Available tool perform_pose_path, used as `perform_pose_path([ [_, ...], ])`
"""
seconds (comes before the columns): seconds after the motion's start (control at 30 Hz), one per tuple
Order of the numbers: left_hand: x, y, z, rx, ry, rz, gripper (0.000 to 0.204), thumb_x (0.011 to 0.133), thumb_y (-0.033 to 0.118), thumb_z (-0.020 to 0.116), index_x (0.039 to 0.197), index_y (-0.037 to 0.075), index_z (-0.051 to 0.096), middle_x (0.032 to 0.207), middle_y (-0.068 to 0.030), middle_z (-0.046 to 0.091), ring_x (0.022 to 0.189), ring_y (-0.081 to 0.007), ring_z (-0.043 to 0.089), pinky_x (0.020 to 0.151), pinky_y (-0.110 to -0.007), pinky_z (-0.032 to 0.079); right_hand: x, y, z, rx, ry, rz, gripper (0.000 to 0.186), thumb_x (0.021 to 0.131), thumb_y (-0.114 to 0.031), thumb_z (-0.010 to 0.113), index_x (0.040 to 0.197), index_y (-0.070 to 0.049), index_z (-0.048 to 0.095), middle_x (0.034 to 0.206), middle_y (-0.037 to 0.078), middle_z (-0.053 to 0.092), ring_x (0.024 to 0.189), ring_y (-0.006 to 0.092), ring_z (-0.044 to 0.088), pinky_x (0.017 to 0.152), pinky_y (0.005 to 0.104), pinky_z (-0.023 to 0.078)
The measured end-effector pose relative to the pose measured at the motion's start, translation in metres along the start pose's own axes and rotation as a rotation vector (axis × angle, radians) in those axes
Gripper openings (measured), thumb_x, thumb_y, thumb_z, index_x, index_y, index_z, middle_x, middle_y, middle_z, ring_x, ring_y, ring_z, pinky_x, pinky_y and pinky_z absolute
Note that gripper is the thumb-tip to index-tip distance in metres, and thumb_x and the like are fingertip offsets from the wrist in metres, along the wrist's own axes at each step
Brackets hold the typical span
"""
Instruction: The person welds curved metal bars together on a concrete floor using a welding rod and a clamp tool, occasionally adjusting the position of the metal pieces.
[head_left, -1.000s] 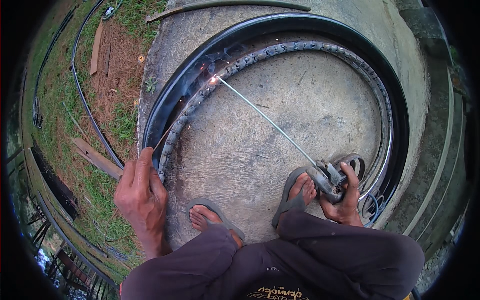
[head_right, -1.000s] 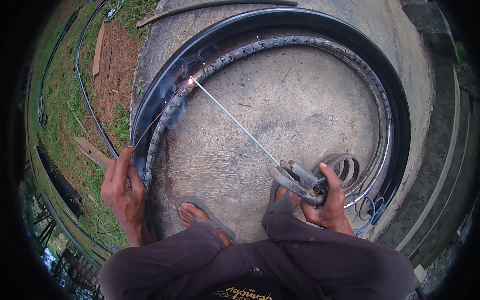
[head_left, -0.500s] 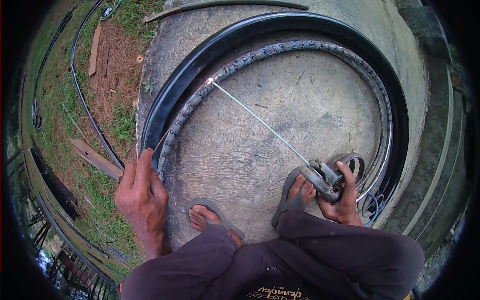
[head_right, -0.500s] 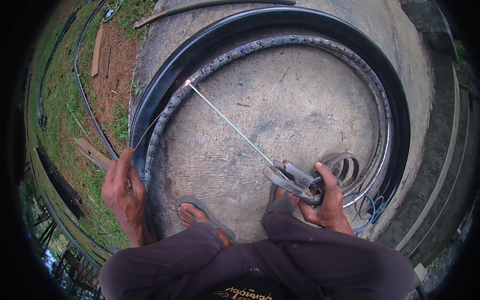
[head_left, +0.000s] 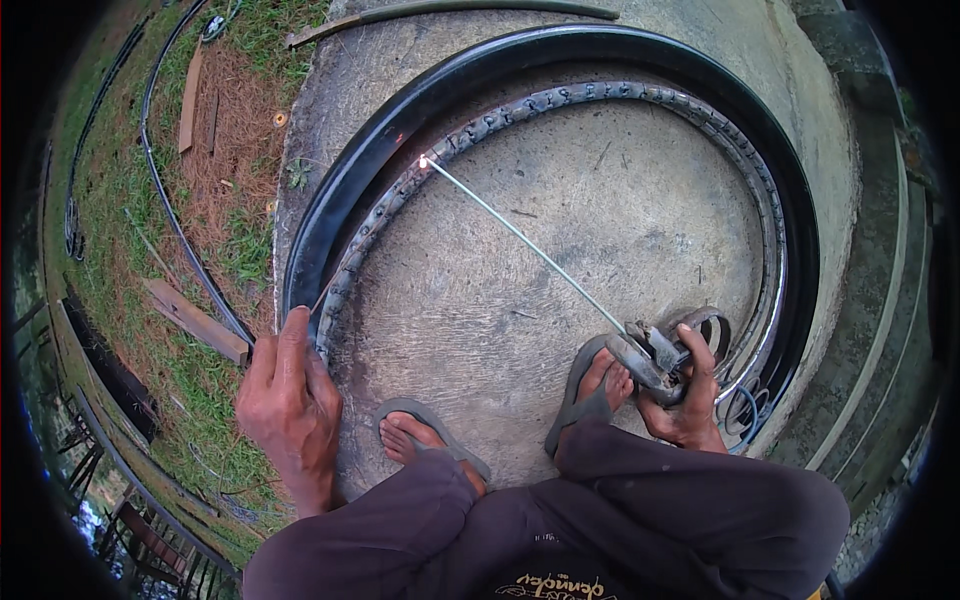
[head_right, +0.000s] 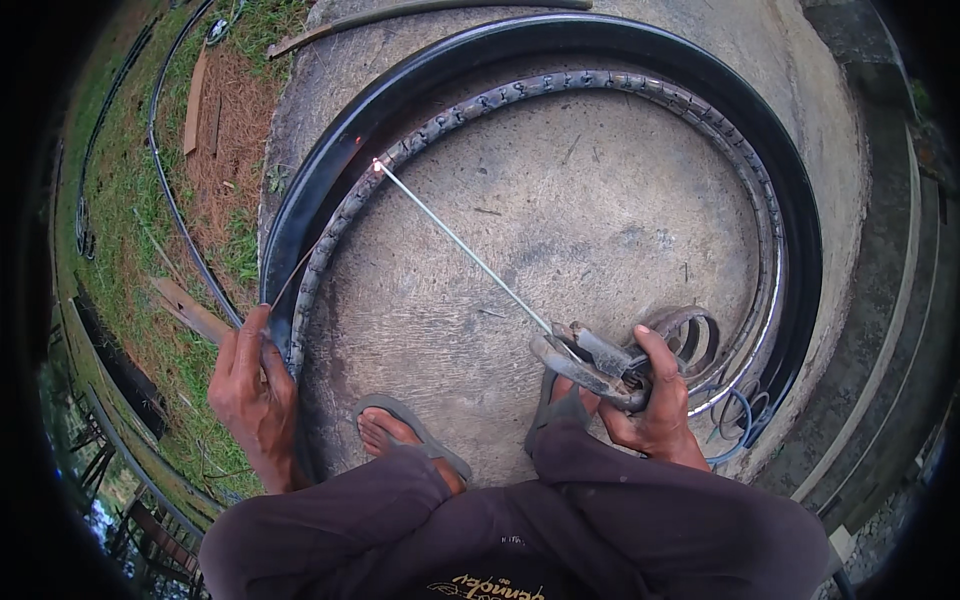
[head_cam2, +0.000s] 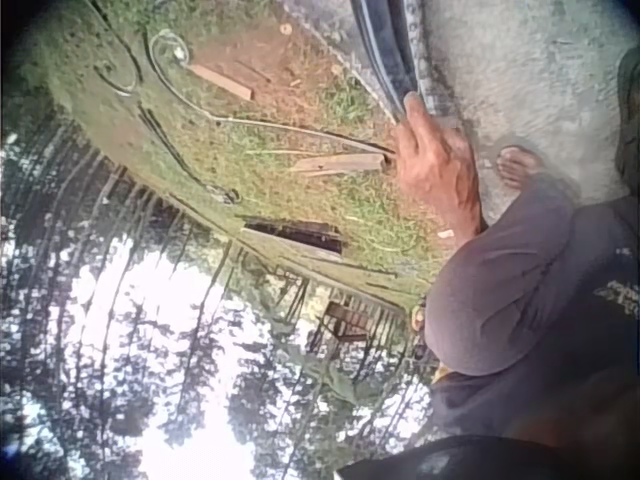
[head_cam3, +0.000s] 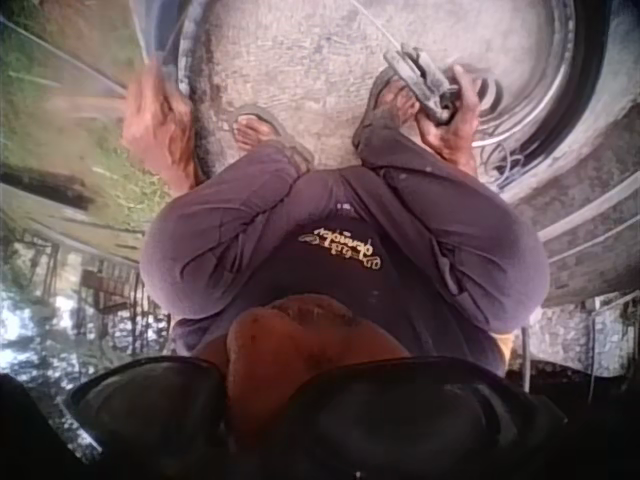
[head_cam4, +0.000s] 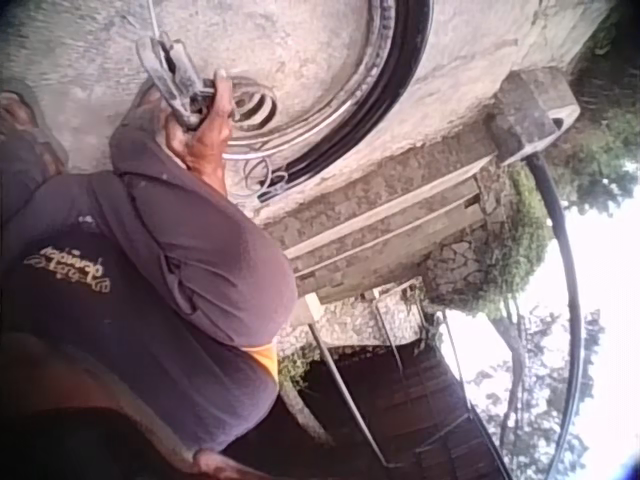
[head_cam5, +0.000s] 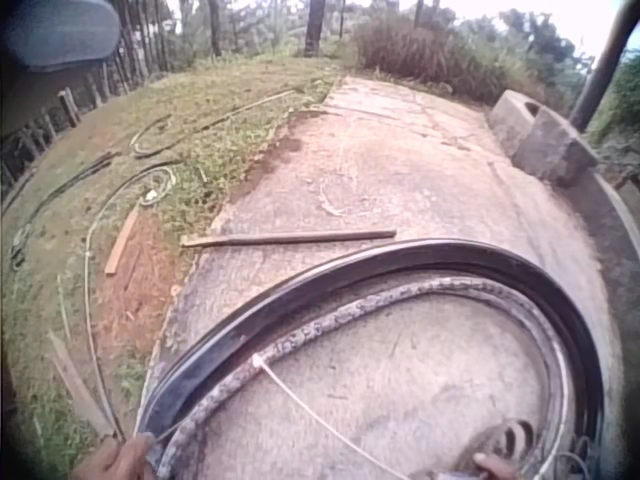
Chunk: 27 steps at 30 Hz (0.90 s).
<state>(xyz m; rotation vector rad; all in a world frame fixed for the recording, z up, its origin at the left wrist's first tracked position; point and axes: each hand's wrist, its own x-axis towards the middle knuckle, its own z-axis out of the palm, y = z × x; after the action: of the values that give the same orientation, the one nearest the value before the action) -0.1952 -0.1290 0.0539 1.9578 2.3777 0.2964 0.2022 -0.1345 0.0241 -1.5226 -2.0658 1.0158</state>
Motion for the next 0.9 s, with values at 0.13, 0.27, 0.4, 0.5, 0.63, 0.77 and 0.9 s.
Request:
perform_pose_path([
  [0.13,0.001,-0.002,0.001,0.007,0.012,0.008,0.037,0.082,-0.004,0.069,0.117,0.009,0.071,0.084,-0.0096,0.060,0.066,-0.0299,0.061,0.058,-0.042,0.046,0.000,-0.001,0.000,0.007,-0.004,0.009,0.091,0.070,0.005,0.073,0.149,0.000,0.028,0.121,0.023,0.067,0.109,0.0307,0.070,0.093,0.0357,0.054],
  [0.27,0.001,-0.003,0.002,0.007,0.018,0.003,0.037,0.082,-0.003,0.070,0.117,0.009,0.071,0.084,-0.0094,0.060,0.067,-0.0299,0.061,0.058,-0.042,0.046,0.000,-0.003,0.000,0.002,-0.007,0.015,0.091,0.070,0.006,0.073,0.149,-0.001,0.028,0.121,0.024,0.067,0.109,0.0314,0.070,0.092,0.0357,0.055],
  [0.4,0.002,-0.002,0.001,0.021,-0.001,-0.013,0.036,0.084,-0.004,0.068,0.117,0.009,0.072,0.085,-0.0099,0.062,0.067,-0.0289,0.062,0.059,-0.040,0.047,0.001,-0.004,0.000,-0.016,-0.006,0.007,0.091,0.070,0.005,0.073,0.149,-0.001,0.028,0.120,0.023,0.067,0.108,0.0316,0.071,0.092,0.0357,0.055],
  [0.5,0.002,0.001,-0.001,0.019,-0.029,-0.040,0.035,0.086,-0.007,0.064,0.117,0.007,0.072,0.087,-0.0115,0.066,0.070,-0.0266,0.065,0.062,-0.038,0.048,0.008,-0.007,0.002,-0.040,0.043,-0.040,0.085,0.074,-0.001,0.079,0.146,0.002,0.033,0.104,0.021,0.070,0.090,0.0274,0.071,0.080,0.0347,0.055],
  [0.63,0.002,-0.001,0.001,0.017,0.000,-0.006,0.037,0.083,-0.004,0.068,0.118,0.009,0.071,0.083,-0.0093,0.060,0.066,-0.0282,0.061,0.059,-0.040,0.046,0.007,-0.005,0.006,0.002,0.064,-0.034,0.084,0.076,-0.004,0.082,0.144,0.004,0.035,0.095,0.019,0.072,0.080,0.0246,0.071,0.074,0.0338,0.055],
  [0.77,0.003,-0.003,0.002,0.013,0.016,0.011,0.040,0.082,-0.003,0.070,0.119,0.011,0.071,0.081,-0.0081,0.057,0.064,-0.0290,0.058,0.058,-0.042,0.045,0.006,-0.006,0.003,-0.007,0.033,-0.015,0.085,0.074,0.000,0.078,0.146,0.003,0.032,0.105,0.021,0.070,0.091,0.0265,0.071,0.080,0.0337,0.054],
  [0.9,0.005,-0.002,0.002,0.023,0.001,0.007,0.037,0.084,-0.003,0.068,0.119,0.010,0.071,0.083,-0.0092,0.060,0.066,-0.0287,0.061,0.059,-0.041,0.046,0.004,-0.006,0.001,0.020,-0.004,0.021,0.089,0.072,0.006,0.069,0.150,0.000,0.027,0.119,0.022,0.068,0.105,0.0292,0.071,0.091,0.0333,0.054],
])
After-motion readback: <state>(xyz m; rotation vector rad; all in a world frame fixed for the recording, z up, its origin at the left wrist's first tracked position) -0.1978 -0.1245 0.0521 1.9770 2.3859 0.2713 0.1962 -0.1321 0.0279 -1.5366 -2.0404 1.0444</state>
